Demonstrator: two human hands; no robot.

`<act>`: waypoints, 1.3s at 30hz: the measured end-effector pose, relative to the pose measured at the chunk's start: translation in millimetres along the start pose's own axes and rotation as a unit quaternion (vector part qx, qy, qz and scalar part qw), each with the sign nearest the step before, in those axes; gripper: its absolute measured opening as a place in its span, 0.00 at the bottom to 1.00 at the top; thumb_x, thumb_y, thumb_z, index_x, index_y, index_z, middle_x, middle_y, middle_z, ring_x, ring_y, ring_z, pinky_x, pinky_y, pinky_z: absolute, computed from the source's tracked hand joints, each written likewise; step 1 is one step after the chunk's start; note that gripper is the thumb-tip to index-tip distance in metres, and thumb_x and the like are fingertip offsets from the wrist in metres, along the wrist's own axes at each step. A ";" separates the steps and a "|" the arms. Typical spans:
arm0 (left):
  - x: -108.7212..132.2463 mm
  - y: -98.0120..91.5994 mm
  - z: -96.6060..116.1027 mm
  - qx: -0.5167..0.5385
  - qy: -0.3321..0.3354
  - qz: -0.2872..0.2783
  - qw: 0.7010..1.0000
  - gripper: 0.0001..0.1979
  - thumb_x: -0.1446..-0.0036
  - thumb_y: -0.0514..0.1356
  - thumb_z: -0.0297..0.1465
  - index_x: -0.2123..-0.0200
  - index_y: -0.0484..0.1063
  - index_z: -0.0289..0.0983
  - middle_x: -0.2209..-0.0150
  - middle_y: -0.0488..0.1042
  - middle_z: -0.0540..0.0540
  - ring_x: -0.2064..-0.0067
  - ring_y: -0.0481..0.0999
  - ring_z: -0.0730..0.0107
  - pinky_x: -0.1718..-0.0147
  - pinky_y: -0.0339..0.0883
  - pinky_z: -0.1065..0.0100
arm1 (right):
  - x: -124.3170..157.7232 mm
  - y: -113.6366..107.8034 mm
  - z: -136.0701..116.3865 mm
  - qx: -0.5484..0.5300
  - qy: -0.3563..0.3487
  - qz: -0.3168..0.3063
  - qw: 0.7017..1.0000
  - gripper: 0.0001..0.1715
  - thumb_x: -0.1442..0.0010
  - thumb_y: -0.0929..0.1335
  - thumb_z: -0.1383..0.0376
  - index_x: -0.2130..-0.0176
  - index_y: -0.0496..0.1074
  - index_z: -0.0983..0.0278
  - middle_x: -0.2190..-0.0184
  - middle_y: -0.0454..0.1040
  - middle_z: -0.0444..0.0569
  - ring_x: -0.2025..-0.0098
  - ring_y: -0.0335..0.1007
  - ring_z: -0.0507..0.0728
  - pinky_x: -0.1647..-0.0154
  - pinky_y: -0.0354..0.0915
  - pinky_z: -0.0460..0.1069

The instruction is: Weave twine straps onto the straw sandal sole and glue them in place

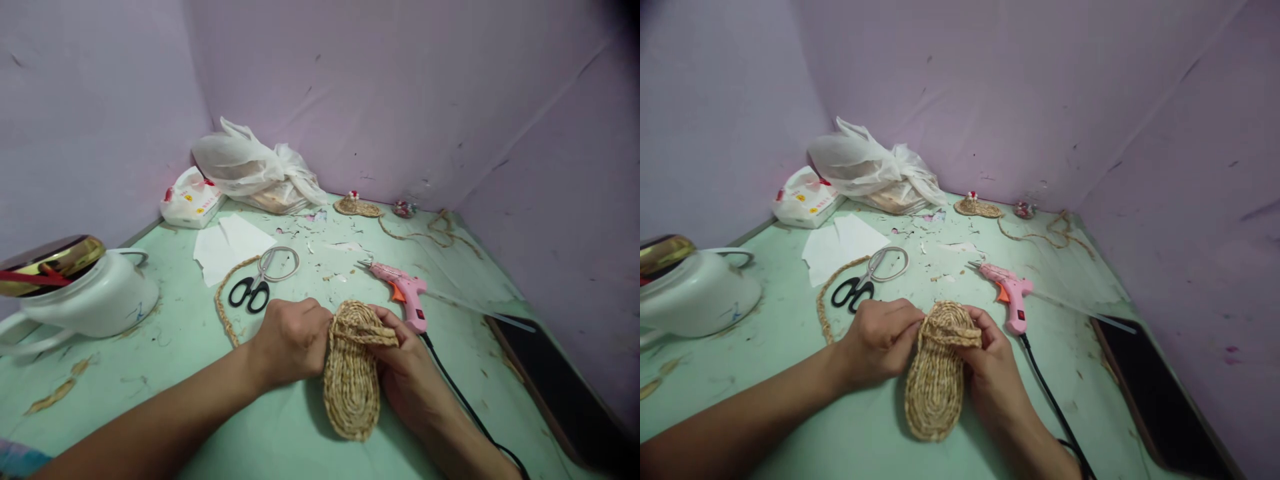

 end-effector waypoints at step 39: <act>-1.9 27.5 -24.7 0.330 -0.350 -0.119 0.869 0.05 0.52 0.55 0.28 0.72 0.70 0.35 0.83 0.66 0.53 0.83 0.64 0.78 0.85 0.58 0.76 | -5.1 -3.2 5.2 0.008 0.004 0.025 1.000 0.18 0.60 0.71 0.72 0.65 0.71 0.65 0.72 0.75 0.47 0.70 0.71 0.56 0.65 0.64 0.51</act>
Point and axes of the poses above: each hand's wrist, its own x-axis away from the middle knuckle, its own y-axis out of the palm, z = x × y, the point moved 6 cm from there along -x, towards the middle knuckle
